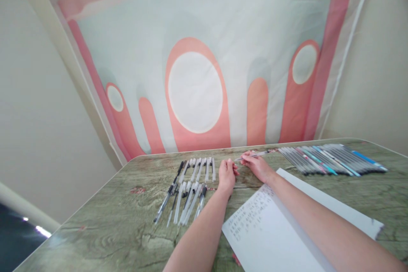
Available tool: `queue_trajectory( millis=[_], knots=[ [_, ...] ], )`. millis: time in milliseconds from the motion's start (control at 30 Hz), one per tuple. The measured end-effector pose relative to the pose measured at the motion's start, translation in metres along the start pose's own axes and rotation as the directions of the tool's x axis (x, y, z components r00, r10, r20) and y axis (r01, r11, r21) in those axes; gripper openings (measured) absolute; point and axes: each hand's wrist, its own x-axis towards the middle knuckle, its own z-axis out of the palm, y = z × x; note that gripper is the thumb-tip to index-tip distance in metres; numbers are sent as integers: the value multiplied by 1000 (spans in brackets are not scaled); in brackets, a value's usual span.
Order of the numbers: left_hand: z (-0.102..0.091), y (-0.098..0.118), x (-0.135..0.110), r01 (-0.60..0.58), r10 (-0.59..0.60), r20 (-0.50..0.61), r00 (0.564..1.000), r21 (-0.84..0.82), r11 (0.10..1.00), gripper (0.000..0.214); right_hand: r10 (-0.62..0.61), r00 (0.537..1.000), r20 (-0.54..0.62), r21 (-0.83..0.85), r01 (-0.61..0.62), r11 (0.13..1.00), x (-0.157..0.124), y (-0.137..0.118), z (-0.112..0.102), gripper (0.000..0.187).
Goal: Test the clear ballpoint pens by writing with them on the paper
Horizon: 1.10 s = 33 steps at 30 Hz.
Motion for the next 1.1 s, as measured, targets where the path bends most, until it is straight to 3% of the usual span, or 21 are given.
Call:
queue_trajectory(
  millis=[1100],
  knots=[
    [-1,-4,2,5,-5,5,1000,-1,1000,34,-8,1000,15,-48,9,999,0,3,-1,14]
  ],
)
